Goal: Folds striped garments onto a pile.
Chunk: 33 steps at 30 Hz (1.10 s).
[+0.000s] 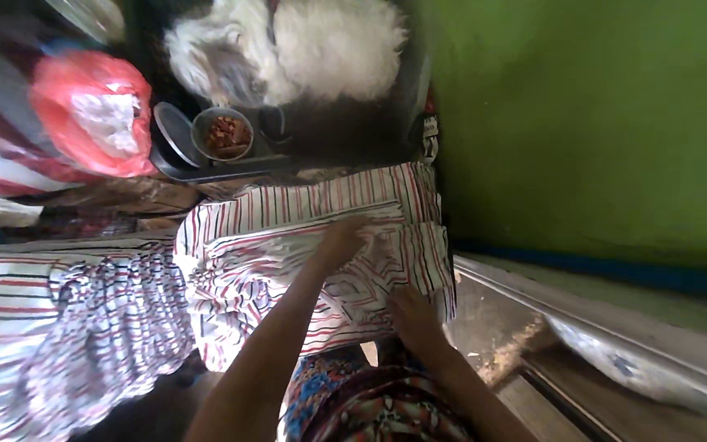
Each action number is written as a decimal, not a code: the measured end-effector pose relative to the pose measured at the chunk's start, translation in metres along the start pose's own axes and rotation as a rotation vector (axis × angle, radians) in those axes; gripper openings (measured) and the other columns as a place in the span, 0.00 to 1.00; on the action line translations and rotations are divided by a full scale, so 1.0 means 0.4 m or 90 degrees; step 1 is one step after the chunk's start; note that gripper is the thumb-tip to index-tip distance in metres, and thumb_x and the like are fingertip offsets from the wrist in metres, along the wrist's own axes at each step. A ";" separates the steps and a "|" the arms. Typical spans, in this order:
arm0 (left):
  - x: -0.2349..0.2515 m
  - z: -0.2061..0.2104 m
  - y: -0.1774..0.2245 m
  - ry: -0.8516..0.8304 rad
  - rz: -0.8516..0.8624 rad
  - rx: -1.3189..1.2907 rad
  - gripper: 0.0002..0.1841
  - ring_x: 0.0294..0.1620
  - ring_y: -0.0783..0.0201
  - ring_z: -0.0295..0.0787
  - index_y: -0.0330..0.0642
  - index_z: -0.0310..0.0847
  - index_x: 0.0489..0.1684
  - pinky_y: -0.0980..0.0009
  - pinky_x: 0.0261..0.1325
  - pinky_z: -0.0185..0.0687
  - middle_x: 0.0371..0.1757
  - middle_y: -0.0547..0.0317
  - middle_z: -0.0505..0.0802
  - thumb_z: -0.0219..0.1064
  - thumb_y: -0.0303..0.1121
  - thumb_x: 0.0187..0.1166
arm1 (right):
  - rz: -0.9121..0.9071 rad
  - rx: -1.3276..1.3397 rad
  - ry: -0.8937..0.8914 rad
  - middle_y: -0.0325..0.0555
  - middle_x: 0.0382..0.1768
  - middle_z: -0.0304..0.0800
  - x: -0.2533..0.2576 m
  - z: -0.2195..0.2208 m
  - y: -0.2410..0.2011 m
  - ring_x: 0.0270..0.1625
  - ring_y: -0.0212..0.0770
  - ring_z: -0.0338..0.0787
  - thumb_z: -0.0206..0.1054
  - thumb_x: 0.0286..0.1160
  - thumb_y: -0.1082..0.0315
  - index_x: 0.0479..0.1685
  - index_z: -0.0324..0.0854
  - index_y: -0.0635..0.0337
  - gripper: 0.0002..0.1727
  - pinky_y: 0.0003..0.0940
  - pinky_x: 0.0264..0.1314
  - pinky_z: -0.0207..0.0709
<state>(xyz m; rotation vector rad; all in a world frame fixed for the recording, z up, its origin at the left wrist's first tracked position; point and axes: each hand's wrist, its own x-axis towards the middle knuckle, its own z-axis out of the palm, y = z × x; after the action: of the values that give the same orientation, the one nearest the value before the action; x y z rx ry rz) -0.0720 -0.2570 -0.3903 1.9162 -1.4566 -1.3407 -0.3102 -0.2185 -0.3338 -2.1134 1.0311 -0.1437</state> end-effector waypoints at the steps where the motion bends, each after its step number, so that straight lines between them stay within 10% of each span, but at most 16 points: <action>1: 0.000 0.001 -0.001 0.003 0.001 0.000 0.20 0.66 0.43 0.87 0.35 0.83 0.69 0.41 0.70 0.78 0.67 0.39 0.88 0.68 0.21 0.77 | -0.064 -0.009 -0.005 0.65 0.52 0.93 0.009 0.034 -0.001 0.55 0.63 0.94 0.66 0.73 0.78 0.50 0.90 0.70 0.12 0.56 0.57 0.88; 7: -0.008 0.004 0.001 0.013 -0.005 -0.004 0.19 0.61 0.43 0.89 0.36 0.84 0.66 0.41 0.66 0.80 0.63 0.39 0.90 0.69 0.21 0.76 | -0.028 -0.087 -0.205 0.68 0.68 0.84 0.055 0.069 -0.043 0.70 0.68 0.85 0.64 0.82 0.64 0.74 0.83 0.58 0.22 0.63 0.70 0.77; 16: -0.005 0.006 -0.003 0.026 0.038 0.029 0.19 0.66 0.41 0.87 0.34 0.85 0.65 0.39 0.71 0.77 0.64 0.39 0.90 0.69 0.20 0.75 | -0.342 -0.082 -0.169 0.58 0.57 0.93 0.049 0.058 -0.031 0.66 0.61 0.90 0.69 0.72 0.76 0.51 0.90 0.62 0.12 0.62 0.66 0.81; 20: -0.003 0.005 -0.008 0.018 0.033 0.002 0.18 0.66 0.44 0.86 0.34 0.84 0.65 0.42 0.71 0.77 0.65 0.40 0.90 0.68 0.21 0.76 | -0.061 -0.072 -0.154 0.65 0.51 0.94 0.057 -0.120 -0.020 0.60 0.68 0.91 0.66 0.78 0.73 0.50 0.91 0.69 0.12 0.67 0.68 0.76; 26: -0.002 -0.005 -0.008 -0.025 0.033 0.009 0.21 0.71 0.44 0.83 0.35 0.81 0.71 0.42 0.75 0.74 0.71 0.41 0.87 0.66 0.21 0.78 | 0.298 -0.045 0.276 0.68 0.37 0.88 -0.010 -0.211 0.136 0.39 0.56 0.90 0.59 0.86 0.68 0.50 0.80 0.82 0.18 0.49 0.46 0.84; 33: 0.010 -0.035 -0.028 -0.128 0.034 -0.037 0.25 0.78 0.44 0.77 0.32 0.75 0.77 0.46 0.80 0.68 0.77 0.37 0.81 0.63 0.19 0.78 | -0.091 -0.082 0.200 0.61 0.55 0.94 0.073 -0.020 0.067 0.58 0.62 0.94 0.63 0.77 0.73 0.52 0.91 0.70 0.13 0.54 0.63 0.86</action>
<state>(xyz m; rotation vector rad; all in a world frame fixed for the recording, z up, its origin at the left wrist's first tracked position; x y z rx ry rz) -0.0543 -0.2597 -0.3940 1.7356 -1.5323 -1.5699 -0.3110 -0.2542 -0.3527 -2.3321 1.0913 -0.5039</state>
